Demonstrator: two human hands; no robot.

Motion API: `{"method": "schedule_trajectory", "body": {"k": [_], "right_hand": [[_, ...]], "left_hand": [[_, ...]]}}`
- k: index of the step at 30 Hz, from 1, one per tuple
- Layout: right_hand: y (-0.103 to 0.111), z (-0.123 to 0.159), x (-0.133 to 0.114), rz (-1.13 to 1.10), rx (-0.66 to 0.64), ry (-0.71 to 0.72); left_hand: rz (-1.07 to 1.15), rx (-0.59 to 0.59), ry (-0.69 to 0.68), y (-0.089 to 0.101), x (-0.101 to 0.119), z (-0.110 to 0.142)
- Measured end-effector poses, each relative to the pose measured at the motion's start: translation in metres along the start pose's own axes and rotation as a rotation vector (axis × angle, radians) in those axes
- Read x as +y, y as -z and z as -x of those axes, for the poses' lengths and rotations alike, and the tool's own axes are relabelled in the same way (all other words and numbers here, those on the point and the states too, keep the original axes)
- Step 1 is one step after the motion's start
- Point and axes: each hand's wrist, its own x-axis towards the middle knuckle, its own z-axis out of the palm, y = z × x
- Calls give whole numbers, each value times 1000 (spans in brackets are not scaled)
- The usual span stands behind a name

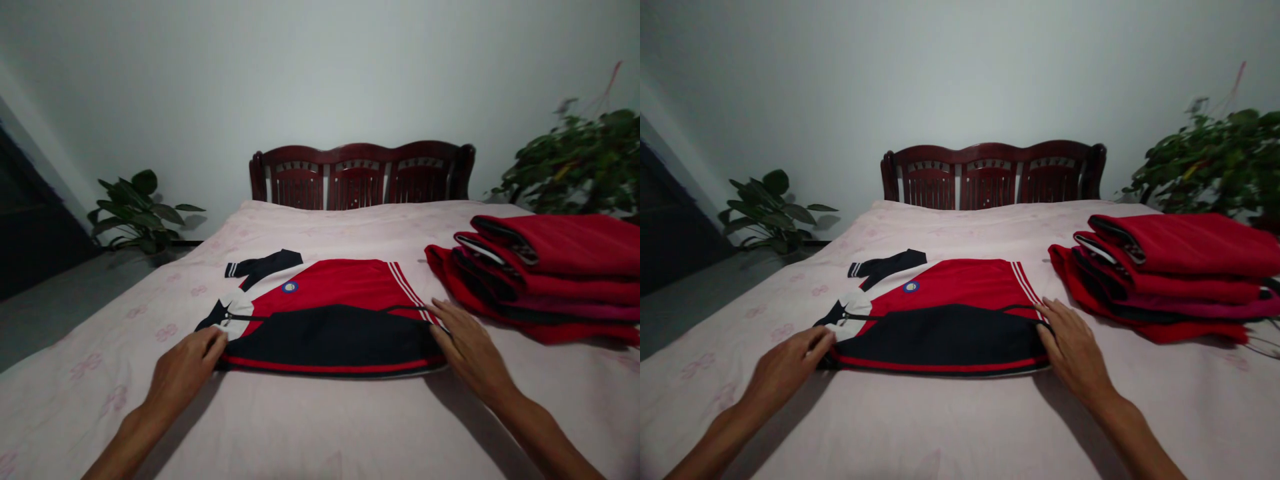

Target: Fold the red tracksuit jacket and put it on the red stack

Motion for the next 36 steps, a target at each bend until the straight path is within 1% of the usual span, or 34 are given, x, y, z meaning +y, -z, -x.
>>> {"method": "schedule_trajectory", "body": {"k": [1,2,3,4,6,8,11,14,17,20,22,24,26,28,30,31,32,33,34,36], "right_hand": [[-9,0,-10,43,-35,59],[-18,1,-17,81,-83,113],[-27,4,-20,111,-139,164],[-35,7,-21,134,-194,212],[-46,13,-16,165,-270,277],[-47,18,-8,168,-304,294],[-33,24,0,113,-353,310],[-17,31,4,44,-373,369],[-14,35,13,64,-326,382],[-16,26,21,127,-310,334],[-14,18,22,135,-329,333],[-6,14,20,113,-334,373],[4,20,17,66,-340,431],[16,35,15,13,-377,456],[29,50,14,-21,-435,426],[36,55,13,-35,-469,402],[42,56,12,-54,-507,382],[48,53,10,-81,-556,362],[51,44,6,-118,-615,341],[49,14,-11,-209,-739,291]], "left_hand": [[79,-20,-122,-9,10,2],[163,-67,-224,-20,17,4],[231,-128,-295,-31,20,6],[275,-193,-332,-41,20,9],[298,-305,-343,-55,11,11],[298,-373,-340,-58,-7,11],[320,-391,-317,-53,-36,7],[448,-326,-208,-51,-57,0],[623,-243,-85,-53,-58,-6],[637,-224,-44,-50,-46,-12],[599,-245,-58,-41,-39,-11],[564,-276,-93,-29,-42,-4],[483,-287,-160,-18,-55,12],[327,-291,-254,-8,-76,34],[198,-325,-321,2,-94,54],[172,-350,-331,6,-100,61],[172,-382,-327,10,-101,64],[199,-410,-305,14,-97,63],[253,-434,-266,16,-88,59],[421,-464,-161,14,-55,40]]}}
